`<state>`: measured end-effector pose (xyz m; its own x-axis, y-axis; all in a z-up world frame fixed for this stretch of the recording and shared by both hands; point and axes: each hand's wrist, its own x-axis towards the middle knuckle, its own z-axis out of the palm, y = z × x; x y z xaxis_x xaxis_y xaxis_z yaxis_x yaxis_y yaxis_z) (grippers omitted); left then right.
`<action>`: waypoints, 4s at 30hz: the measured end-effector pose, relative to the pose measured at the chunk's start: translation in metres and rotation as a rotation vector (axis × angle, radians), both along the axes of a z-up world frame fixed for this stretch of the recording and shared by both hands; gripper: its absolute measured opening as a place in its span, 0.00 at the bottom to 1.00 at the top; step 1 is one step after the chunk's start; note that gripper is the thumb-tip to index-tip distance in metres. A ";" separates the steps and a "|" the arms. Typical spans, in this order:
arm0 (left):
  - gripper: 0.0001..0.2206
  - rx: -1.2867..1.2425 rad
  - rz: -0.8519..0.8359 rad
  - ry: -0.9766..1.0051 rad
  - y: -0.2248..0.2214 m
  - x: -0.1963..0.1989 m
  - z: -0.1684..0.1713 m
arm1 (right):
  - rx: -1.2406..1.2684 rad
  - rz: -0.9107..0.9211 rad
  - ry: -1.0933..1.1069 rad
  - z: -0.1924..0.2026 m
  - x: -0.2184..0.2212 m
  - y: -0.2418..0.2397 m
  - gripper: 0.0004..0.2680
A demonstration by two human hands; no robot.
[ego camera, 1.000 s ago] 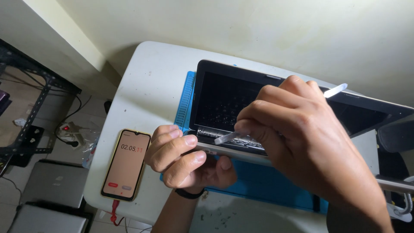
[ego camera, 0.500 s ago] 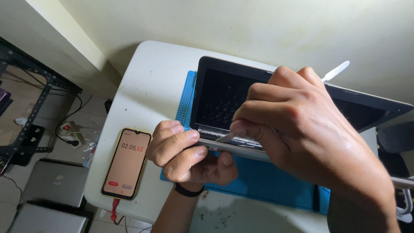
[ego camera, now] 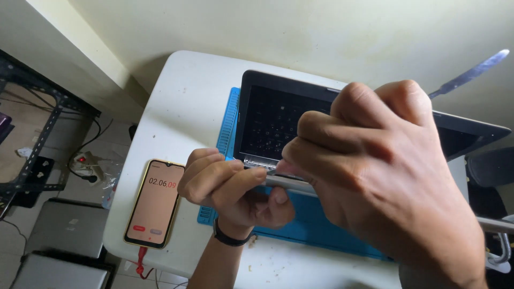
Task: Removing the back cover of a laptop using a plastic pry tool to unclip it and then lifting it off to reveal internal components.
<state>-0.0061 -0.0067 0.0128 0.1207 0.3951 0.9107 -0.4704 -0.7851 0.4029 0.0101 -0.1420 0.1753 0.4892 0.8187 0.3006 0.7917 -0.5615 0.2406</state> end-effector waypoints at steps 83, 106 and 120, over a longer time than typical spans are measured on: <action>0.12 0.434 -0.017 0.162 -0.043 -0.005 0.025 | 0.263 -0.239 0.058 -0.027 -0.017 -0.128 0.11; 0.09 0.506 -0.048 0.223 -0.057 -0.011 0.031 | 0.134 -0.230 -0.220 -0.038 -0.022 -0.138 0.12; 0.11 0.507 -0.041 0.256 -0.060 -0.010 0.030 | 0.024 -0.299 -0.095 -0.026 -0.025 -0.171 0.10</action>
